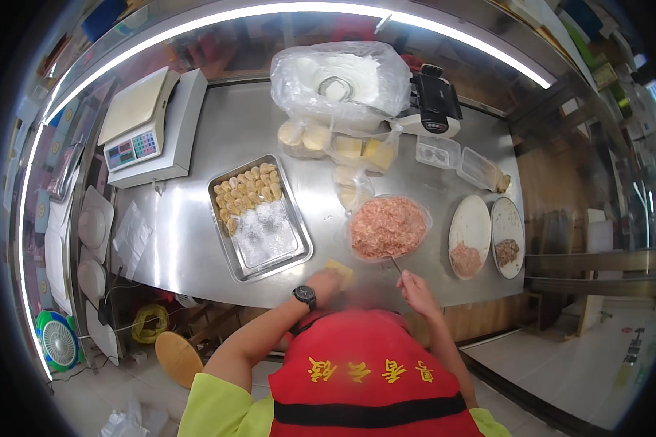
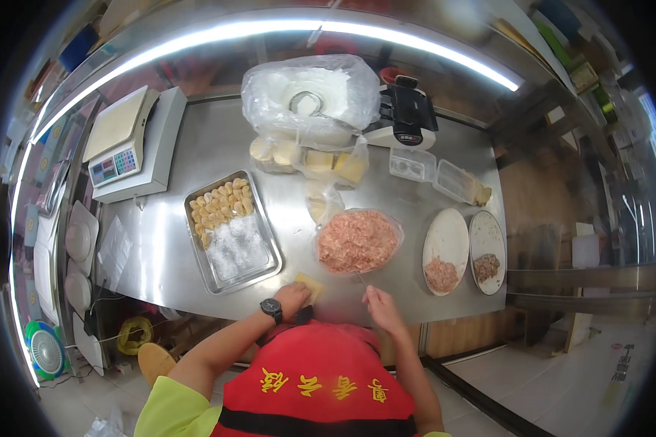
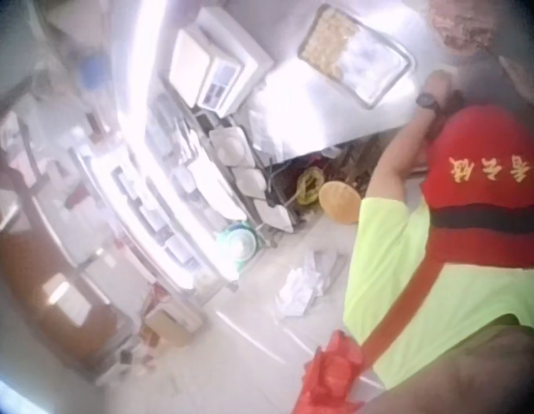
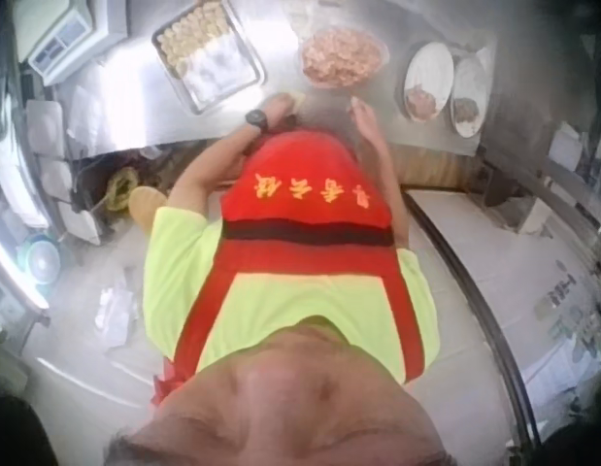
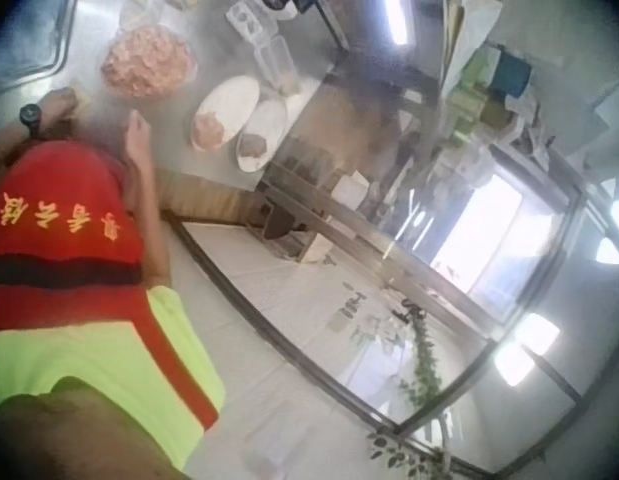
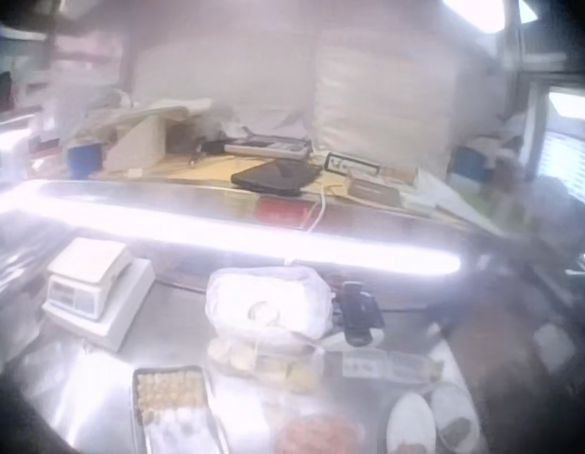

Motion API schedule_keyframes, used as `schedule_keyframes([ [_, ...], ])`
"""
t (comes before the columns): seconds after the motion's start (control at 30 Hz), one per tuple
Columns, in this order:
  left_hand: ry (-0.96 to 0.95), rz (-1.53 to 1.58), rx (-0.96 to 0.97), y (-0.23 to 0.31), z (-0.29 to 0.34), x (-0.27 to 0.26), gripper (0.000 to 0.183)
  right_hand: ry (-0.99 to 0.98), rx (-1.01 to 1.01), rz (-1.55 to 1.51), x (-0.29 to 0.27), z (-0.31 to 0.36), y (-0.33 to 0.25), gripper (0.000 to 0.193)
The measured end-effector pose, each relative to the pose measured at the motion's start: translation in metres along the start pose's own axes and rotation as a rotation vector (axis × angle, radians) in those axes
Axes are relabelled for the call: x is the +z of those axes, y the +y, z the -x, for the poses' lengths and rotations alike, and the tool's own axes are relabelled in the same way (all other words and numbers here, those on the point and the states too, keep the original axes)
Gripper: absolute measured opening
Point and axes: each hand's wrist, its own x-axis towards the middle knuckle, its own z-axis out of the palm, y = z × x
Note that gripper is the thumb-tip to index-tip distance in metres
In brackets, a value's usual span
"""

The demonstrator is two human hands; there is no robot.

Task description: The person repeatedly scoops minced meat filling onto round dough wrappers, folds and seals each dumpling, and places the finished dumplings onto a metal tray. The process continues throughout the clip with consistent hand motions and growing accumulation of dumplings on the tray.

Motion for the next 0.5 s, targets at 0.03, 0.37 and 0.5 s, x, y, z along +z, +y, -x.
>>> schedule_keyframes([
  [0.03,-0.024,-0.026,-0.012,-0.002,0.001,0.001,0.014,0.018,-0.001,-0.018,0.0,-0.001,0.011,0.042],
  [0.37,0.376,0.724,-0.405,-0.029,-0.005,0.02,0.019,0.166,-0.207,0.362,0.008,-0.029,0.009,0.051],
  [0.5,0.57,1.902,-0.436,-0.044,-0.008,0.028,0.032,0.108,-0.221,0.543,0.029,-0.064,-0.014,0.047],
])
